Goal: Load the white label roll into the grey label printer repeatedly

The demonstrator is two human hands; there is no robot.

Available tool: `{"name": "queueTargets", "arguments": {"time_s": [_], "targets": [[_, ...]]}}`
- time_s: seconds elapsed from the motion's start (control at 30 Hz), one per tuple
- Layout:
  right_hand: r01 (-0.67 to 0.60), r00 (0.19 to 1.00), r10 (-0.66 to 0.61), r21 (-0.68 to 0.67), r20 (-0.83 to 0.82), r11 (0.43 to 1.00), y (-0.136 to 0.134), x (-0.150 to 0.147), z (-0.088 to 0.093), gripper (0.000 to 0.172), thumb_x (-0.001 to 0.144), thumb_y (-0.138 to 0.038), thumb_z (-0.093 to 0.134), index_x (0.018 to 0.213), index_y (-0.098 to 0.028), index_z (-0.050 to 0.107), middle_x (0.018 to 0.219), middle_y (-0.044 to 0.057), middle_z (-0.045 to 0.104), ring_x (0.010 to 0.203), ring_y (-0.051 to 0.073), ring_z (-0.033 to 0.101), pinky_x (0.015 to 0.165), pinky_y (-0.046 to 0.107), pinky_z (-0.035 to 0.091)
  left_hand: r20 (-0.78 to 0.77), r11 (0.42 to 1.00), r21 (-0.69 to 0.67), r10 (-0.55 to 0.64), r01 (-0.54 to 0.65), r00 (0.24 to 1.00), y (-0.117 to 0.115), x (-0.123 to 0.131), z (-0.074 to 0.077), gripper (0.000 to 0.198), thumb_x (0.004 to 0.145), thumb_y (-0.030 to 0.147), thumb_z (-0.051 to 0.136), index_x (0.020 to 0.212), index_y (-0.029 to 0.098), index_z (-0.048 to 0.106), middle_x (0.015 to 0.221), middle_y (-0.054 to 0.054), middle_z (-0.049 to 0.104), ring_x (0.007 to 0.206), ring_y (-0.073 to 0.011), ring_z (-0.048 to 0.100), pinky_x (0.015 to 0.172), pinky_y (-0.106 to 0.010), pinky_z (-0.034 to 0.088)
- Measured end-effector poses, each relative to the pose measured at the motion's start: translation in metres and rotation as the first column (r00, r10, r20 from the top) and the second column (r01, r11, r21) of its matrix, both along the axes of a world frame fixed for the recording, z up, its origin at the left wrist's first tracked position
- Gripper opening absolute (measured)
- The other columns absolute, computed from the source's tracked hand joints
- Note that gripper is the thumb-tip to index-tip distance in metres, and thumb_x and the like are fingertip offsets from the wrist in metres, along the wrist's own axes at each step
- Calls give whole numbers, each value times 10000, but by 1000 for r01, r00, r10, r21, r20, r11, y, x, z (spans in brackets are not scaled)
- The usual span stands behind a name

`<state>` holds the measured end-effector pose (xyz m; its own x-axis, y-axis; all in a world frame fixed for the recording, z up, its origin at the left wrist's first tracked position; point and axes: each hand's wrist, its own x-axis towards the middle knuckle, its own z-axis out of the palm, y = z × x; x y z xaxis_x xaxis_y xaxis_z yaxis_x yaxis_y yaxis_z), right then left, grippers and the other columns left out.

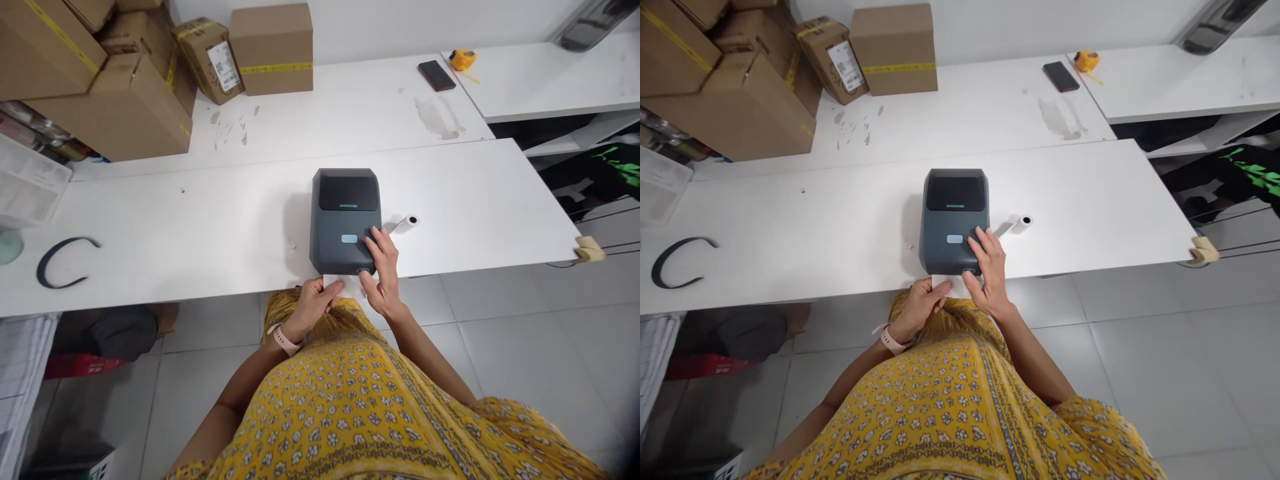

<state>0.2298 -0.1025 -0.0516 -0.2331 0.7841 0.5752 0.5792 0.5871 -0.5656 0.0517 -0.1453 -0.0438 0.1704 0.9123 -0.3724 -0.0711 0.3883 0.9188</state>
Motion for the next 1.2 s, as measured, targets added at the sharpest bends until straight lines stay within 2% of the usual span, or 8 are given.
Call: {"name": "queueTargets", "arguments": {"time_s": [0.17, 0.3, 0.53, 0.7, 0.77, 0.83, 0.97, 1.2], "targets": [[76, 991, -79, 28, 109, 997, 6, -1, 14, 477, 1035, -466, 358, 1485, -352, 468, 1537, 46, 499, 1456, 308, 407, 1236, 594, 199, -98, 995, 60, -71, 77, 993, 3, -6, -2, 594, 843, 700, 610, 554, 191, 508, 490, 34, 487, 474, -83, 407, 523, -255, 347], [106, 973, -115, 55, 200, 993, 12, -2, 24, 381, 1031, -446, 376, 1324, -370, 606, 1502, 15, 526, 1381, 284, 455, 1221, 563, 171, -68, 993, 76, -90, 96, 994, 2, -19, -5, 589, 887, 723, 529, 661, 184, 597, 622, -20, 623, 594, -139, 564, 622, -288, 458], [126, 964, -128, 24, 232, 992, 21, -1, 32, 292, 1019, -309, 480, 1222, -412, 663, 1424, -46, 618, 1393, 268, 483, 1242, 547, 101, -56, 979, 164, 131, -121, 990, 2, -44, -6, 412, 979, 542, 518, 874, 191, 708, 692, -4, 622, 635, -140, 561, 629, -281, 459], [97, 982, -88, -44, 168, 994, 19, 0, 31, 280, 1029, -338, 480, 1223, -411, 669, 1462, -42, 591, 1484, 285, 407, 1259, 589, 93, -97, 911, 296, 326, -286, 940, 8, -40, -3, 364, 979, 496, 548, 828, 202, 700, 746, -18, 639, 669, -144, 576, 650, -281, 486], [44, 996, -36, -85, 85, 995, 14, 1, 26, 327, 1038, -390, 448, 1315, -405, 621, 1535, -18, 526, 1525, 297, 356, 1257, 606, 148, -117, 873, 350, 402, -341, 908, 9, -38, 0, 322, 983, 485, 549, 912, 219, 716, 873, -39, 689, 777, -166, 628, 710, -293, 523], [15, 999, -19, -105, -41, 994, 9, 2, 19, 427, 1042, -457, 410, 1452, -395, 513, 1614, 17, 436, 1548, 308, 321, 1239, 617, 236, -126, 849, 397, 427, -349, 895, 9, -36, 5, 311, 995, 477, 538, 1118, 253, 715, 1135, -69, 716, 1022, -209, 671, 858, -333, 561], [97, 954, -141, -172, -263, 980, 3, 3, 6, 584, 1044, -535, 344, 1602, -367, 302, 1683, 61, 336, 1558, 311, 316, 1218, 628, 322, -141, 849, 460, 361, -262, 922, 10, -34, 11, 478, 1028, 473, 479, 1487, 342, 512, 1588, -49, 487, 1471, -260, 456, 1189, -442, 439], [104, 922, -230, -373, -312, 922, -6, 0, -9, 634, 1041, -568, 303, 1631, -340, 256, 1707, 40, 307, 1576, 303, 290, 1263, 612, 267, -243, 891, 427, 278, -155, 929, 13, -21, 4, 596, 1043, 511, 424, 1611, 372, 311, 1724, 16, 232, 1607, -238, 178, 1334, -451, 190]]}}
